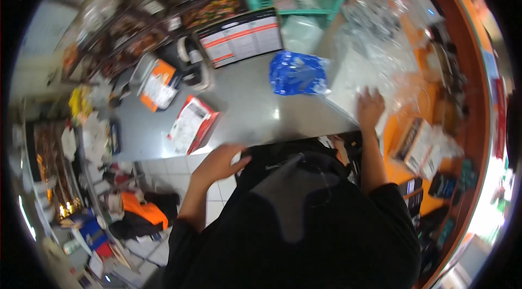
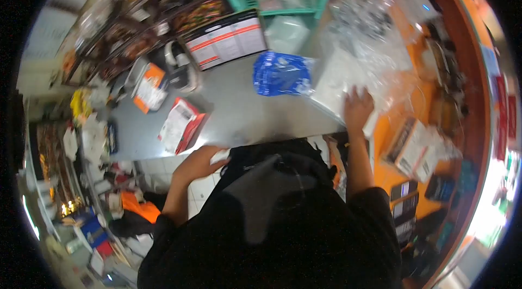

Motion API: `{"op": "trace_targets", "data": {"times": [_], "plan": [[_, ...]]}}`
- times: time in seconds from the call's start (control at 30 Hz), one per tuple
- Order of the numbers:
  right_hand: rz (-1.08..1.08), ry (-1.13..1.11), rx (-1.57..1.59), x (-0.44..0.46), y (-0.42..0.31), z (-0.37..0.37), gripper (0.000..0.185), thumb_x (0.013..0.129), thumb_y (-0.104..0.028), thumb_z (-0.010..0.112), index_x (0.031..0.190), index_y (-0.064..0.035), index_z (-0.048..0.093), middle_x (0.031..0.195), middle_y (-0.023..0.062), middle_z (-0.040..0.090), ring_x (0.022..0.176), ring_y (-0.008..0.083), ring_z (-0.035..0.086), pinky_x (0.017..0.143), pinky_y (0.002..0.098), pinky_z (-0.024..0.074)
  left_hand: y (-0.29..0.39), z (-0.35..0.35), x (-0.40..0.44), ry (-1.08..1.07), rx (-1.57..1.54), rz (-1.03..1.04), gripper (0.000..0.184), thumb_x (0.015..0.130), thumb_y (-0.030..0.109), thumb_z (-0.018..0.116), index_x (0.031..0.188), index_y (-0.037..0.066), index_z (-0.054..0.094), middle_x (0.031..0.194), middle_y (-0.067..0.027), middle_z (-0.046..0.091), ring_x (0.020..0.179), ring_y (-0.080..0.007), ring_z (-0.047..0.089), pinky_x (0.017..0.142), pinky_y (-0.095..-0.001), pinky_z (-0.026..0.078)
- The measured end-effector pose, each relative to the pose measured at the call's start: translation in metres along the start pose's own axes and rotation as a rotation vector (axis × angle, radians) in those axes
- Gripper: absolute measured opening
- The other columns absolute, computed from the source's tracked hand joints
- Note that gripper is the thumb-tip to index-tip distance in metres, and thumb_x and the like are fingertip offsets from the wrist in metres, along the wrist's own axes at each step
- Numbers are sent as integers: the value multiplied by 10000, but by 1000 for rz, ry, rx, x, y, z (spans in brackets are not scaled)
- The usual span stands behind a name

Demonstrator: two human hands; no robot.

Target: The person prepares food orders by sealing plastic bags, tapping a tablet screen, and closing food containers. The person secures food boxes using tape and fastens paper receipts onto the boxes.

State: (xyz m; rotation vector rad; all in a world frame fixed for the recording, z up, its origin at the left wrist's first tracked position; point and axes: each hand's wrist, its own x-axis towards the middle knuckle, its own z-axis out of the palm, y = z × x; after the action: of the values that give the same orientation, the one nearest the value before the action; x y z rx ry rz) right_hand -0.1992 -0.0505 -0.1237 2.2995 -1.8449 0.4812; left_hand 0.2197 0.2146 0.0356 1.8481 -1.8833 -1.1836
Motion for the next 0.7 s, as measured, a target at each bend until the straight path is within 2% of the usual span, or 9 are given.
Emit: {"op": "trace_targets", "data": {"times": [0.1, 0.2, 0.27, 0.4, 0.47, 0.5, 0.6, 0.67, 0.7], "plan": [[-88, -30, 62, 2, -6, 2, 459, 880, -345, 639, 1303, -166, 633, 1405, 203, 502, 1226, 396, 479, 1021, 535, 359, 49, 2, 59, 174, -43, 104, 462, 938, 335, 634, 1288, 40, 577, 1257, -183, 616, 1164, -353, 573, 1003, -413, 444], [-201, -80, 128, 2, -3, -17, 485, 870, -318, 645, 1335, -187, 609, 1462, 198, 448, 1260, 393, 456, 1040, 525, 336, 65, 39, 103, 111, -43, 256, 469, 939, 332, 634, 1297, 37, 567, 1258, -180, 613, 1145, -347, 583, 995, -410, 454], [-264, -78, 198, 5, -4, -31, 442, 871, -318, 655, 1296, -194, 649, 1419, 165, 500, 1268, 380, 446, 1054, 523, 308, 79, 58, 127, -14, -129, 280, 454, 923, 321, 644, 1252, 14, 585, 1200, -186, 631, 1102, -353, 601, 952, -414, 476], [-251, -70, 236, 0, -3, -29, 305, 865, -233, 656, 1154, -157, 713, 1370, 149, 544, 1212, 350, 493, 1033, 501, 338, 104, 68, 163, -267, -169, 309, 420, 931, 309, 645, 1235, 24, 590, 1214, -171, 625, 1102, -337, 600, 946, -407, 483], [-266, -44, 297, -4, -1, -19, 229, 862, -189, 651, 1062, -116, 735, 1328, 138, 574, 1171, 331, 523, 1025, 488, 350, 115, 68, 183, -182, -149, 345, 421, 922, 314, 655, 1215, 17, 598, 1204, -170, 626, 1093, -337, 601, 943, -409, 483], [-274, -16, 276, -7, 4, -11, 272, 833, -170, 700, 1089, -76, 695, 1266, 161, 596, 1126, 332, 542, 967, 459, 421, 118, 69, 194, -138, -141, 363, 422, 917, 317, 660, 1204, 14, 602, 1198, -169, 626, 1089, -337, 601, 942, -409, 483], [175, 150, 582, 13, -4, -20, 403, 798, -164, 751, 1170, -56, 638, 1223, 189, 597, 1096, 362, 558, 899, 436, 484, 112, 83, 235, 8, 0, 467, 433, 904, 320, 669, 1199, 9, 606, 1208, -169, 614, 1109, -340, 586, 955, -413, 472], [307, 244, 343, 60, -18, -82, 457, 782, -190, 781, 1200, -97, 622, 1212, 222, 592, 1017, 400, 608, 850, 430, 522, 107, 97, 254, 47, 124, 500, 457, 879, 339, 672, 1195, 12, 624, 1244, -190, 588, 1166, -372, 546, 999, -433, 447], [275, 124, 209, 82, 6, -71, 369, 804, -217, 755, 1142, -109, 655, 1197, 217, 609, 996, 397, 626, 846, 435, 526, 104, 106, 260, 62, 196, 511, 470, 876, 344, 672, 1207, 14, 619, 1257, -196, 577, 1181, -383, 531, 1006, -438, 441]]}}
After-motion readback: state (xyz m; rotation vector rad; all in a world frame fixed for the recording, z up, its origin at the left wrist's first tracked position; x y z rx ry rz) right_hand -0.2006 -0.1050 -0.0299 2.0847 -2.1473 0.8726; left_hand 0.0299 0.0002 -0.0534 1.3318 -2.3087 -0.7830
